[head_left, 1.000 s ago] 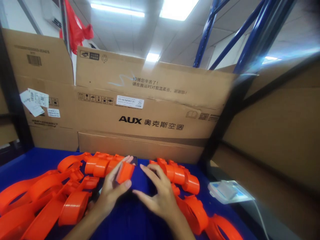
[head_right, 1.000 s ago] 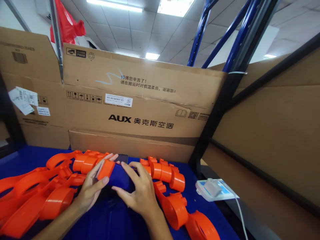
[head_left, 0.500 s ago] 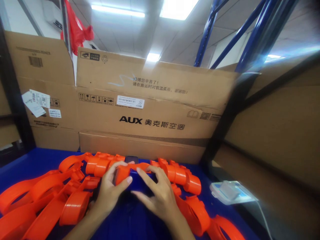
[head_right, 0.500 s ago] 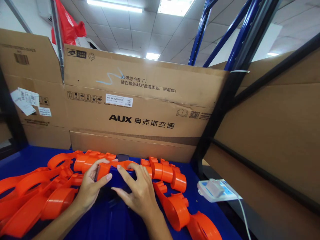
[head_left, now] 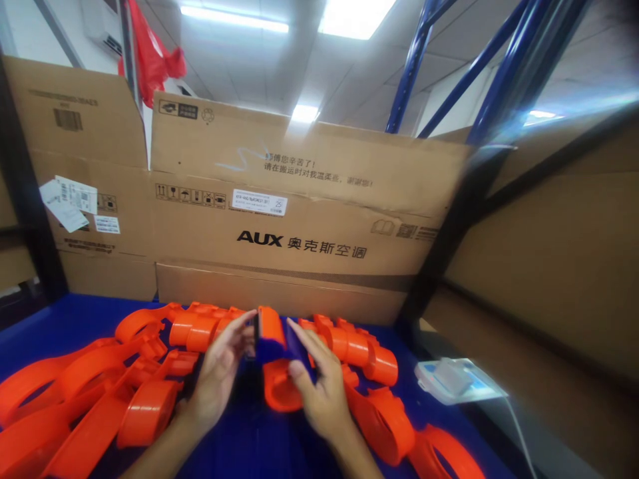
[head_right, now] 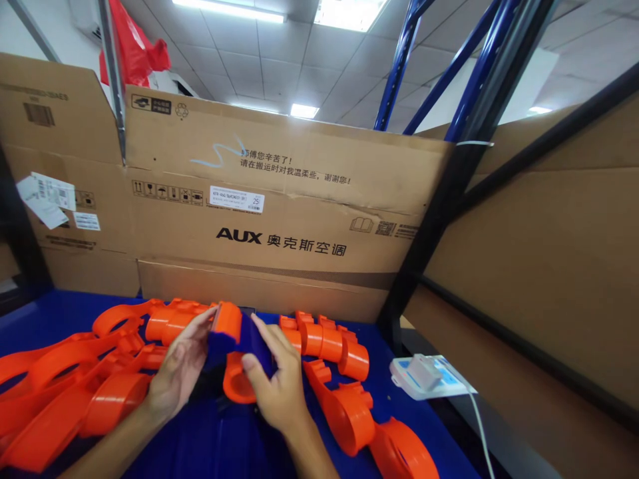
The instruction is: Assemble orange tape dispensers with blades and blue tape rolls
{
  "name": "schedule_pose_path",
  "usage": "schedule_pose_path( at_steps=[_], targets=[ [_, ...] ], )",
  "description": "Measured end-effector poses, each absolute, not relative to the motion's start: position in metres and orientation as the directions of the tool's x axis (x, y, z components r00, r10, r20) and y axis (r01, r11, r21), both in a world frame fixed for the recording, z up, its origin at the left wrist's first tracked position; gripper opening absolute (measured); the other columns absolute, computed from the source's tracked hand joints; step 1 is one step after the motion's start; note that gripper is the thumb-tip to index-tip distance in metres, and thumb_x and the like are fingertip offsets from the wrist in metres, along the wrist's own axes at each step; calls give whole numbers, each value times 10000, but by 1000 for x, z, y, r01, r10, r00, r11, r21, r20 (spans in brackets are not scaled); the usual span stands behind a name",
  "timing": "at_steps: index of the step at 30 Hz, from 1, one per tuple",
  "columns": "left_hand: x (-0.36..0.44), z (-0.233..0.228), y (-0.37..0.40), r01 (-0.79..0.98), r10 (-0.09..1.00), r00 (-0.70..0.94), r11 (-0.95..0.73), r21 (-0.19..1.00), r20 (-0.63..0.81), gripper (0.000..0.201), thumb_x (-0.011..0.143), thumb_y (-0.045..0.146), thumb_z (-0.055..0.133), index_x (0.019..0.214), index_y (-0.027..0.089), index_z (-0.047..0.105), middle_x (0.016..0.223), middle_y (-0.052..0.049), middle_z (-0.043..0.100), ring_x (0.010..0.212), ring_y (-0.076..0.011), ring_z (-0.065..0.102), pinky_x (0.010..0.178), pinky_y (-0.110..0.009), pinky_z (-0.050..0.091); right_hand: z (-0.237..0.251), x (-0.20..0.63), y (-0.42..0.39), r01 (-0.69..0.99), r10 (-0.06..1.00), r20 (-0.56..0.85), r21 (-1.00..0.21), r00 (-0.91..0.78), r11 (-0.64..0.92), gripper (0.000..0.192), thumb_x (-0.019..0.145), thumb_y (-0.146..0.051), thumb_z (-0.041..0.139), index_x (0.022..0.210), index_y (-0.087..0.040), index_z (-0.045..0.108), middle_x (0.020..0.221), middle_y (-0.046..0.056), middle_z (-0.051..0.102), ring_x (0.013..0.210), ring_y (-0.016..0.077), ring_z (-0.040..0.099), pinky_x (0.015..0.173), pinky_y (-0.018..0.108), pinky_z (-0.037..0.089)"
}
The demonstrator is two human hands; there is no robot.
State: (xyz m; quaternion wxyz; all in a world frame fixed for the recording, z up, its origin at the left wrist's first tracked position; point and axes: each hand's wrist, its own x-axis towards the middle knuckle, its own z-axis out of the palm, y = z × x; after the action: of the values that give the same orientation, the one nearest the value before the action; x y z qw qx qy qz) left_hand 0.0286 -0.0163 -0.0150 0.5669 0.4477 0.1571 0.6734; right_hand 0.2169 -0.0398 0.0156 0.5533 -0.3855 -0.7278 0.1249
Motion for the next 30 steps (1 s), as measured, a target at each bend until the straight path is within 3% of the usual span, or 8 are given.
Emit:
schedule_pose_path(
  at_steps=[2,5,9,14,18,22,26,30],
  targets=[
    [30,-13,-18,-599,903,116,-269,754,414,590,771,482,764,1291,221,668,1225,-128,698,1154,-326,616,1015,-403,467,12,216,-36,278,807,590,-769,-38,575,472,967,-589,451,1022,-214,734,908,70,724,870,250,681,810,375,567],
    [32,-10,-19,-505,901,218,-224,833,375,486,765,350,793,1232,244,709,1116,-106,723,923,-261,674,805,-341,534,6,214,-30,134,930,369,-921,-4,366,576,945,-660,431,623,-205,576,582,-3,571,541,160,540,542,280,486],
    [35,-6,-19,-424,927,218,-192,885,306,412,746,364,798,1127,213,754,922,-84,734,589,-153,581,514,-254,433,2,211,-24,64,969,245,-967,-22,246,593,906,-683,485,540,-223,411,508,-34,451,469,123,417,458,251,392],
    [36,-6,-16,-429,964,133,-152,890,229,352,721,380,812,998,167,764,746,-58,723,576,-171,608,553,-268,459,4,211,-26,16,954,285,-957,-95,288,551,991,-609,355,845,-192,683,752,57,686,661,202,632,623,324,545],
    [31,-13,-3,-511,988,-106,-154,846,116,334,729,419,804,937,172,717,763,-17,714,620,-143,626,617,-251,491,16,219,-35,69,875,473,-874,-100,481,469,983,-512,461,1363,-246,534,1247,107,656,843,205,686,715,339,579],
    [24,-19,11,-572,981,-191,-143,808,38,336,730,473,790,831,176,671,610,41,631,524,-116,565,540,-231,447,25,221,-46,359,732,655,-648,-188,672,580,822,-368,737,1360,-267,542,1335,108,614,1038,252,667,863,369,572],
    [24,-21,14,-589,984,-176,-126,798,26,368,723,477,790,898,170,690,637,32,653,540,-131,592,491,-228,408,23,216,-49,512,678,697,-505,-233,695,565,805,-325,769,1329,-259,568,1192,96,704,982,260,696,891,401,573],
    [26,-18,10,-572,987,-149,-133,810,57,367,746,468,787,948,171,710,644,34,658,536,-121,582,503,-223,401,17,212,-48,563,625,725,-399,-289,724,762,792,-385,787,1460,-246,448,1312,134,654,1102,313,665,957,462,548]
  ],
)
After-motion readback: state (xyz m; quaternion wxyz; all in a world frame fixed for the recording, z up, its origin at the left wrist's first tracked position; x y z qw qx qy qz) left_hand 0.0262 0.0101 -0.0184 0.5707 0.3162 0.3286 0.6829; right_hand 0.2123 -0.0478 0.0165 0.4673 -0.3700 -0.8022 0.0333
